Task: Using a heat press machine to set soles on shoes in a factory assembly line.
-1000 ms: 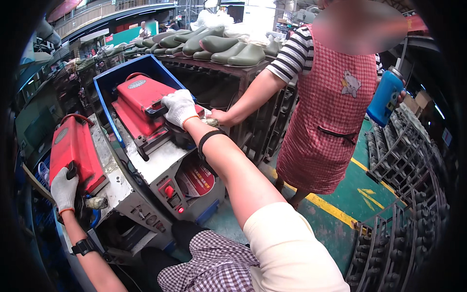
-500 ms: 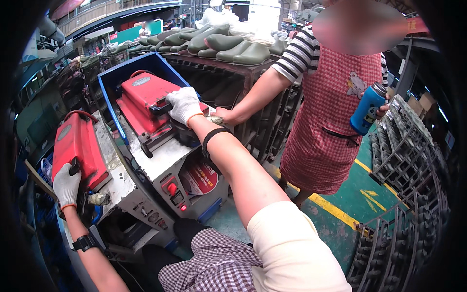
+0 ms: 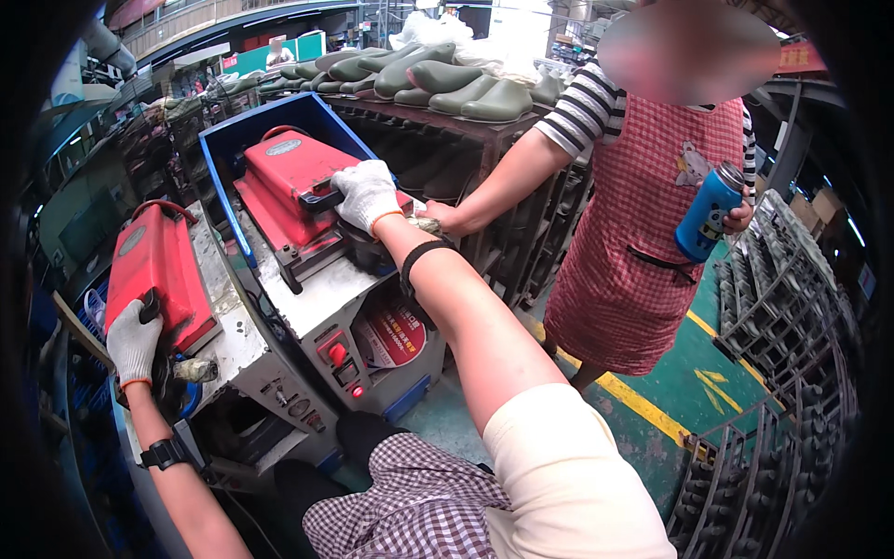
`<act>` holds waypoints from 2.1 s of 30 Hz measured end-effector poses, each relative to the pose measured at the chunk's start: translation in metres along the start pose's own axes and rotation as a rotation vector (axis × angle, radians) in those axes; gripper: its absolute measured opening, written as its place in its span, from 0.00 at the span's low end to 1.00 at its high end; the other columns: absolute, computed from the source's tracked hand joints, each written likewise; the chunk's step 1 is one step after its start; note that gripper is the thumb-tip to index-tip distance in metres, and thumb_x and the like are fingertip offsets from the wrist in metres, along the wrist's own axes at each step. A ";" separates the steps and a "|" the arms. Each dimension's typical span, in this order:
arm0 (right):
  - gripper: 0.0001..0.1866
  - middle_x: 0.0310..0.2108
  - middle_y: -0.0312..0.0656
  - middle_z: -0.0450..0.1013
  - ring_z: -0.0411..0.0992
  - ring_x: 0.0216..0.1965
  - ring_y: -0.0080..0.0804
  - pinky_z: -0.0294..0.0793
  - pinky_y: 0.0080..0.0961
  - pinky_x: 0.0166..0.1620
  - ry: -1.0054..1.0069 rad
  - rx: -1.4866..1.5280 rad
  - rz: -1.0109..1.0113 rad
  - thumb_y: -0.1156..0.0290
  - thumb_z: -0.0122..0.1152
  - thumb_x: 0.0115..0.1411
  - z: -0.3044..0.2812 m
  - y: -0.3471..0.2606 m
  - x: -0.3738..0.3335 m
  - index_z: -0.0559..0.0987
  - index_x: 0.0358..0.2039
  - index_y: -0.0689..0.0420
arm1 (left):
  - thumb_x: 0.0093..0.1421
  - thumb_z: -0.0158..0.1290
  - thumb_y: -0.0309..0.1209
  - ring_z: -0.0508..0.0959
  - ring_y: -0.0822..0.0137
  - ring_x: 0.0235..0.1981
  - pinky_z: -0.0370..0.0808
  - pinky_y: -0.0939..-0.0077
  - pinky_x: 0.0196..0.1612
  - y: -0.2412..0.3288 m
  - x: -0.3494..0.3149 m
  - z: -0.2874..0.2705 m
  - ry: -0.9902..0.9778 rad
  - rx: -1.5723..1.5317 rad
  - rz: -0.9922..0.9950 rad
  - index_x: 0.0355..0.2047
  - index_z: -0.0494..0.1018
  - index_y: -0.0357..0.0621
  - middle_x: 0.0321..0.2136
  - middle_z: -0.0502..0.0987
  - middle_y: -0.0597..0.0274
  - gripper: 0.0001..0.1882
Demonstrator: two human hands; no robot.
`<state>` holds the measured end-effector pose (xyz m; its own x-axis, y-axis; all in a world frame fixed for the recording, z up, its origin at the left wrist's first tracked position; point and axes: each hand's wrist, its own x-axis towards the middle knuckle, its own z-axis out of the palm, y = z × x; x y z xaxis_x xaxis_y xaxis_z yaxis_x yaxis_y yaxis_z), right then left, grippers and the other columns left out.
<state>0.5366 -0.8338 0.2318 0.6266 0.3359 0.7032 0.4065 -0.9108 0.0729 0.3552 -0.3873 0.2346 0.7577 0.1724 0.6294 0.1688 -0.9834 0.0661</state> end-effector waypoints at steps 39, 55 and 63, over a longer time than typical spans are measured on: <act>0.06 0.28 0.44 0.80 0.79 0.36 0.49 0.76 0.46 0.43 0.121 0.074 -0.094 0.64 0.70 0.50 0.004 0.000 -0.002 0.84 0.29 0.49 | 0.56 0.59 0.64 0.85 0.51 0.32 0.79 0.53 0.36 0.005 -0.002 -0.018 -0.043 -0.083 0.006 0.30 0.84 0.51 0.28 0.84 0.53 0.28; 0.06 0.31 0.38 0.81 0.79 0.39 0.44 0.74 0.43 0.47 0.114 0.051 -0.055 0.64 0.69 0.50 0.006 -0.001 -0.002 0.85 0.30 0.46 | 0.60 0.57 0.61 0.84 0.48 0.32 0.78 0.52 0.37 0.004 -0.003 -0.017 -0.008 -0.080 0.017 0.30 0.83 0.50 0.29 0.83 0.52 0.26; 0.07 0.29 0.42 0.81 0.80 0.39 0.47 0.75 0.45 0.46 0.057 0.041 -0.032 0.62 0.69 0.50 0.000 -0.003 -0.002 0.86 0.30 0.47 | 0.62 0.56 0.59 0.84 0.46 0.36 0.78 0.51 0.39 0.005 -0.003 -0.017 -0.036 -0.086 0.037 0.31 0.81 0.47 0.30 0.83 0.49 0.26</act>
<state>0.5340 -0.8314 0.2307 0.5741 0.3496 0.7404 0.4536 -0.8886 0.0678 0.3431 -0.3936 0.2456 0.7846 0.1360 0.6049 0.0863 -0.9901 0.1107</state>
